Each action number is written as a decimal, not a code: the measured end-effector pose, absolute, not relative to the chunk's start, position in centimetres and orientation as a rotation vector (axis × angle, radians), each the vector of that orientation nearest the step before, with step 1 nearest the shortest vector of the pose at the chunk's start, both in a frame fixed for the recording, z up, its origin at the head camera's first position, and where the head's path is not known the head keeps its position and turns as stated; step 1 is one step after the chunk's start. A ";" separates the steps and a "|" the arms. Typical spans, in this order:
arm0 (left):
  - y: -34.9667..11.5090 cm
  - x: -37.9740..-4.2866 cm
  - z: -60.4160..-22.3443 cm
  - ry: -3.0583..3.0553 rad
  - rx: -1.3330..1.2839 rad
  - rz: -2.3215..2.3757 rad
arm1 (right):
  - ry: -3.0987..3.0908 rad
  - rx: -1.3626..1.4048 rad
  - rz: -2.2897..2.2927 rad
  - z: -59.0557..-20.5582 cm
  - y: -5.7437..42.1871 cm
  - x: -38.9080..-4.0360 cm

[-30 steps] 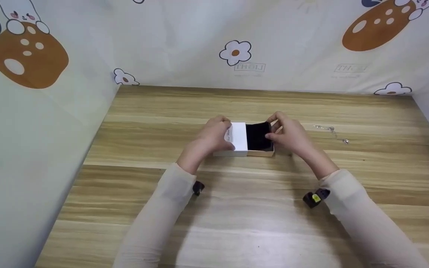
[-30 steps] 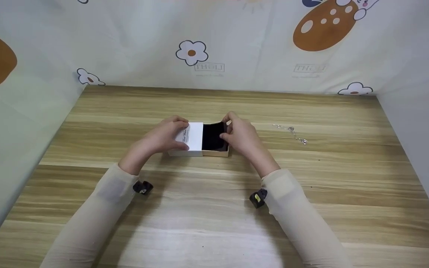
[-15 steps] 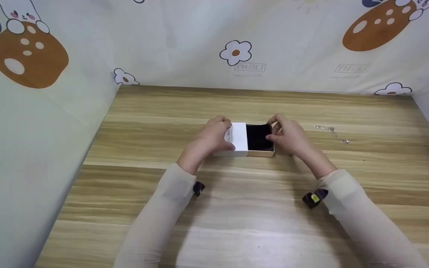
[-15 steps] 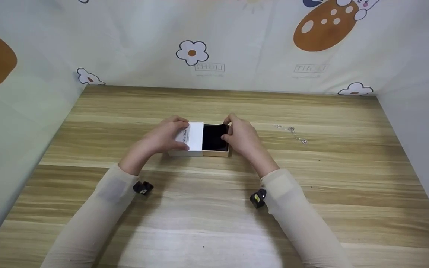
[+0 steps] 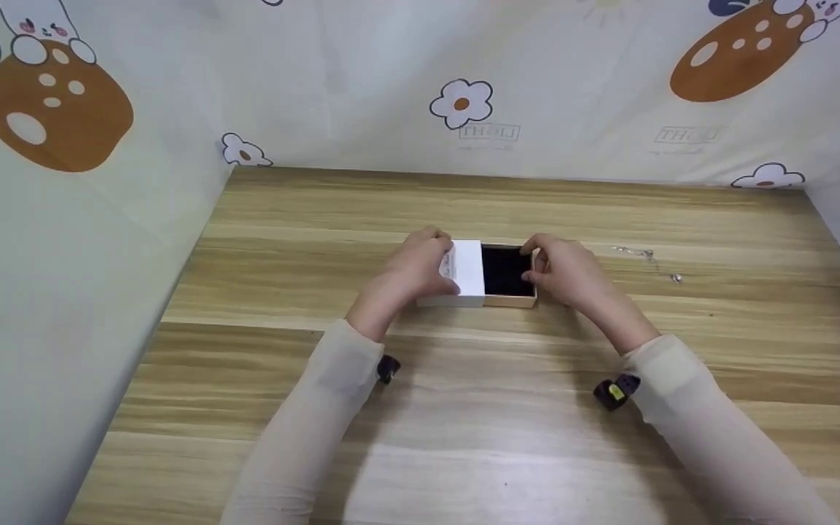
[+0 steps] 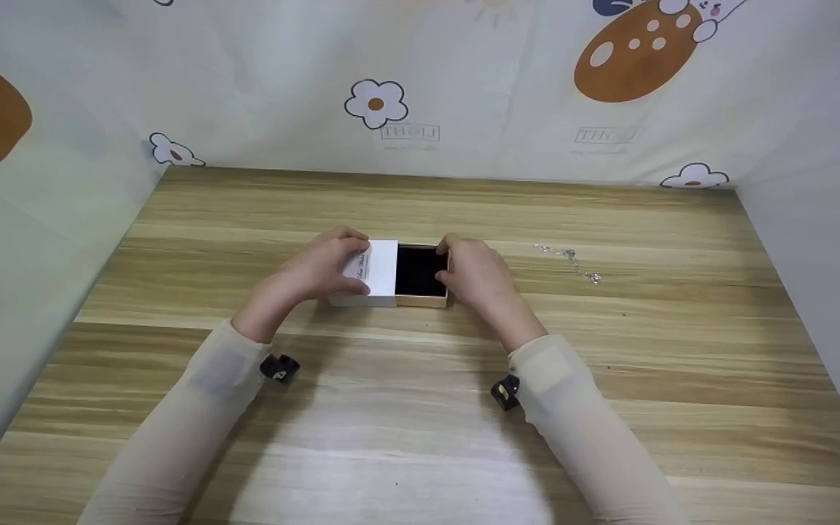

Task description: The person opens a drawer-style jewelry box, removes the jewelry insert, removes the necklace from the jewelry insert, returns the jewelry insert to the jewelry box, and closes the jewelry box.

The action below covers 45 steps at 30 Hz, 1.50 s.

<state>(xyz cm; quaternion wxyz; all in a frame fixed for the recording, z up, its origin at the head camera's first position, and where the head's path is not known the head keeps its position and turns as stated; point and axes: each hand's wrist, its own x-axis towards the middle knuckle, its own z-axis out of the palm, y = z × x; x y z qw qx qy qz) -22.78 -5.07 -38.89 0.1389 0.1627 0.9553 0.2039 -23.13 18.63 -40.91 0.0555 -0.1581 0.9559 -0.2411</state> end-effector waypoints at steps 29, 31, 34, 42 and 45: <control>-5.2 -22.8 -38.8 2.750 0.473 0.613 | 2.810 -0.462 -0.812 -40.9 18.8 -22.8; -5.2 -22.8 -38.9 2.749 0.480 0.610 | 2.806 -0.443 -0.847 -40.8 18.9 -22.8; -5.2 -22.8 -38.9 2.753 0.486 0.604 | 2.782 -0.410 -0.891 -40.8 18.8 -22.8; -5.2 -22.7 -38.9 2.761 0.483 0.601 | 2.762 -0.405 -0.935 -40.8 18.3 -22.7; -5.2 -22.8 -39.0 2.763 0.489 0.602 | 2.755 -0.406 -0.941 -40.8 18.2 -22.7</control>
